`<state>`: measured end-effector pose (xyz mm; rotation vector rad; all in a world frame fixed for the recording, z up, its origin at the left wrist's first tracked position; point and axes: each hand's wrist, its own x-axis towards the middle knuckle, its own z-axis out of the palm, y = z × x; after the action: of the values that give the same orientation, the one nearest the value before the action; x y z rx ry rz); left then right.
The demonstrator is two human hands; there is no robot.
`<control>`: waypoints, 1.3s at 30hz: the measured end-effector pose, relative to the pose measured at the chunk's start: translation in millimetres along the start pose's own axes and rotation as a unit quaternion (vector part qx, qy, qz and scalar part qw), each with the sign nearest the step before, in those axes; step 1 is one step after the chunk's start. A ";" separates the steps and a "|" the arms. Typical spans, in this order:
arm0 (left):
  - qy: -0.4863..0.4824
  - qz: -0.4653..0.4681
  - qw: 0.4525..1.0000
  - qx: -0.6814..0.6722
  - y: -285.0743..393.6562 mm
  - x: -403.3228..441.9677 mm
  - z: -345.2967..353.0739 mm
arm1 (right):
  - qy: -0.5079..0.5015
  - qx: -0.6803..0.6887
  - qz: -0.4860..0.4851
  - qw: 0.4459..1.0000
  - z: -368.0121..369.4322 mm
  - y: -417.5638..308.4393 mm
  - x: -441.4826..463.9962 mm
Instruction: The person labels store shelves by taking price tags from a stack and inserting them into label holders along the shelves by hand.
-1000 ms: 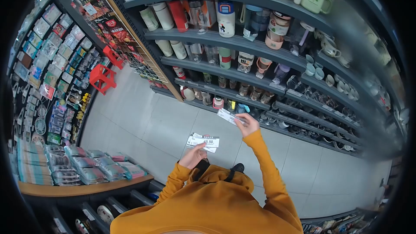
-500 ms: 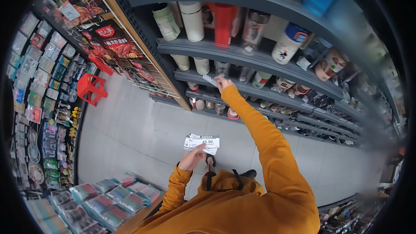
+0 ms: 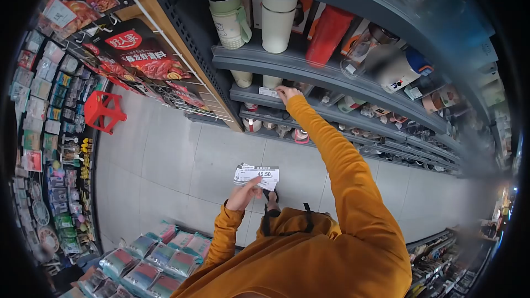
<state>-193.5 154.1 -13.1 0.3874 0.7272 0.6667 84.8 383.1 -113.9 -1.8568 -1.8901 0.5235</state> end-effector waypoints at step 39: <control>-0.163 0.164 0.956 0.180 -156.5 -88.4 312.1 | 0.210 0.503 -0.012 0.838 -320.3 -58.6 -487.7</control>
<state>46.5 -50.6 160.8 0.9456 0.4679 0.7578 215.0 -117.0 163.4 -1.0922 -0.9912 0.8093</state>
